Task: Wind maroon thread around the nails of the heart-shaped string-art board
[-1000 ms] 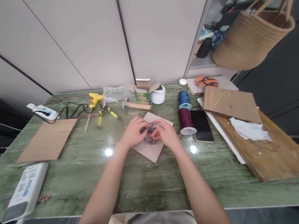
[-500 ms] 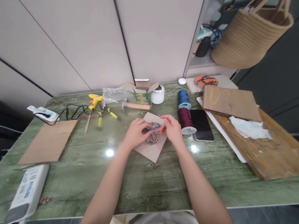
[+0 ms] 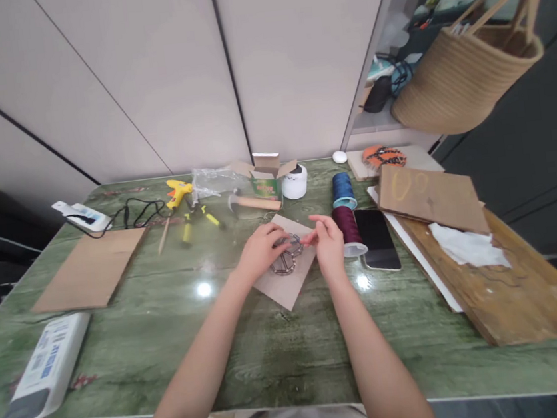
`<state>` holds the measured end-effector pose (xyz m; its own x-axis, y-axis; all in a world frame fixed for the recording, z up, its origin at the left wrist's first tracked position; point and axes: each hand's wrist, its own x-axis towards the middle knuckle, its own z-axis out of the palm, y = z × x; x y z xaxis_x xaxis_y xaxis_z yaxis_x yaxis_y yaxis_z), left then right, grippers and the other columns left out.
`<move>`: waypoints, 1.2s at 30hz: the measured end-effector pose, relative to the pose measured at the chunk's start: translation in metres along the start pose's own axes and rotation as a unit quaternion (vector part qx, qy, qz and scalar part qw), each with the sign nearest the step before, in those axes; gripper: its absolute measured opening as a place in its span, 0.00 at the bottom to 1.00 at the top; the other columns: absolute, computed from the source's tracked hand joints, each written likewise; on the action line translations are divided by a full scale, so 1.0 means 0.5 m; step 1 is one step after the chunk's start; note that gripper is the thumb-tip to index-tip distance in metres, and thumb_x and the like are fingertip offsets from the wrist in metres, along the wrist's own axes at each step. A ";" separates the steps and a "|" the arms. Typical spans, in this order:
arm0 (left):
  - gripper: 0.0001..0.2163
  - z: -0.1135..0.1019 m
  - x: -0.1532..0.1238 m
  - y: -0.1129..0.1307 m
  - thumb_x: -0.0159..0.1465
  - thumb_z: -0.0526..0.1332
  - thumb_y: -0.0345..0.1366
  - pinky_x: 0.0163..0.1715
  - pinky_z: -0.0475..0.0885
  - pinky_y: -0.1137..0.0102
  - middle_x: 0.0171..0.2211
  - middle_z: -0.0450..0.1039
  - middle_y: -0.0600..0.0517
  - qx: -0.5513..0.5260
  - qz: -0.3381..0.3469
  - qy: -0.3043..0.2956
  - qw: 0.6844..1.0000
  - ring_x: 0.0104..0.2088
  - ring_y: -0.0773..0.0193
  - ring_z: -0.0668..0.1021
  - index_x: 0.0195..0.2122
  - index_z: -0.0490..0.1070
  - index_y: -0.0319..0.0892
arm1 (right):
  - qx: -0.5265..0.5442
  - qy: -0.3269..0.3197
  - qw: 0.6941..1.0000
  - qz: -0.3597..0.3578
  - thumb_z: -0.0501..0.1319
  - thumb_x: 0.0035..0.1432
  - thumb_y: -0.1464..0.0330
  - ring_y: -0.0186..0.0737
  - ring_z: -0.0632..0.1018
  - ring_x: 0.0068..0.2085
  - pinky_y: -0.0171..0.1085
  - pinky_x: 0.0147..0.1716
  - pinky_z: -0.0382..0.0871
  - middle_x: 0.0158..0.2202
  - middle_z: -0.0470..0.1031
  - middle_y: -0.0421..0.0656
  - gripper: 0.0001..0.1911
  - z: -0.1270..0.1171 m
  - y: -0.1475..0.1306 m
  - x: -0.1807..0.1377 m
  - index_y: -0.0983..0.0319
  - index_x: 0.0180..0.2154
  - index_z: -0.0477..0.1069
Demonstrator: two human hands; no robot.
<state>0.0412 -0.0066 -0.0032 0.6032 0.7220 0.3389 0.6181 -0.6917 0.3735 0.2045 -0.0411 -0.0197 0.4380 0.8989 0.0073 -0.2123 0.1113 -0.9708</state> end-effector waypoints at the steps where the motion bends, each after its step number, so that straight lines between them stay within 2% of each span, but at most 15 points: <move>1: 0.08 0.002 0.000 -0.001 0.61 0.58 0.39 0.42 0.67 0.69 0.39 0.70 0.51 -0.005 -0.009 0.006 1.000 0.41 0.63 0.71 0.38 0.73 0.44 | 0.007 -0.001 1.000 0.007 0.56 0.53 0.58 0.38 0.74 0.21 0.35 0.23 0.67 0.15 0.67 0.35 0.15 0.001 0.000 -0.001 0.60 0.39 0.67; 10: 0.06 0.004 0.008 -0.005 0.63 0.57 0.35 0.35 0.66 0.72 0.37 0.72 0.52 0.000 -0.036 0.013 0.999 0.38 0.65 0.73 0.35 0.72 0.42 | 0.062 -0.027 0.997 0.043 0.57 0.53 0.61 0.40 0.78 0.26 0.39 0.29 0.72 0.19 0.73 0.37 0.12 0.030 -0.005 -0.020 0.60 0.39 0.66; 15: 0.04 0.010 0.017 -0.020 0.62 0.58 0.34 0.36 0.67 0.73 0.35 0.72 0.52 -0.050 -0.076 0.041 0.995 0.36 0.66 0.74 0.34 0.72 0.41 | 0.120 -0.014 0.991 0.053 0.58 0.53 0.66 0.38 0.79 0.36 0.42 0.42 0.73 0.27 0.77 0.39 0.09 0.037 -0.011 -0.024 0.59 0.38 0.66; 18: 0.04 0.018 0.023 -0.038 0.61 0.59 0.33 0.37 0.67 0.72 0.32 0.73 0.52 -0.082 -0.102 0.060 0.990 0.36 0.66 0.74 0.32 0.72 0.40 | 0.147 0.003 0.987 0.069 0.59 0.51 0.69 0.39 0.79 0.38 0.44 0.46 0.71 0.31 0.78 0.41 0.10 0.026 -0.014 -0.018 0.59 0.38 0.65; 21: 0.03 0.025 0.025 -0.051 0.59 0.60 0.32 0.36 0.68 0.73 0.31 0.73 0.52 -0.116 -0.129 0.071 0.982 0.33 0.67 0.74 0.31 0.73 0.40 | 0.153 0.017 0.985 0.071 0.61 0.48 0.71 0.41 0.80 0.39 0.45 0.46 0.71 0.33 0.78 0.43 0.10 0.013 -0.019 -0.009 0.60 0.36 0.65; 24: 0.03 0.029 0.025 -0.056 0.58 0.62 0.32 0.35 0.68 0.73 0.30 0.74 0.52 -0.153 -0.155 0.086 0.972 0.31 0.68 0.74 0.30 0.74 0.40 | 0.142 0.024 0.989 0.044 0.60 0.49 0.71 0.40 0.80 0.38 0.44 0.46 0.71 0.32 0.78 0.42 0.09 0.011 -0.025 -0.008 0.60 0.36 0.66; 29: 0.03 0.032 0.027 -0.056 0.57 0.62 0.33 0.34 0.69 0.73 0.30 0.76 0.52 -0.188 -0.204 0.089 0.957 0.29 0.68 0.75 0.30 0.75 0.40 | 0.109 -0.002 0.994 0.018 0.60 0.51 0.70 0.39 0.80 0.35 0.41 0.42 0.73 0.30 0.79 0.42 0.09 0.027 -0.032 -0.022 0.61 0.37 0.67; 36: 0.04 0.031 0.023 -0.058 0.57 0.62 0.33 0.36 0.69 0.72 0.30 0.76 0.52 -0.170 -0.199 0.098 0.960 0.32 0.67 0.75 0.29 0.75 0.40 | 0.113 0.001 0.993 0.023 0.60 0.50 0.70 0.39 0.80 0.34 0.40 0.40 0.73 0.29 0.78 0.42 0.08 0.032 -0.033 -0.024 0.61 0.36 0.67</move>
<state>0.0379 0.0217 -0.0237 0.2262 0.9401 0.2551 0.5596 -0.3397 0.7559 0.1886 -0.0471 0.0001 0.4254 0.9043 -0.0365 -0.4229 0.1630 -0.8914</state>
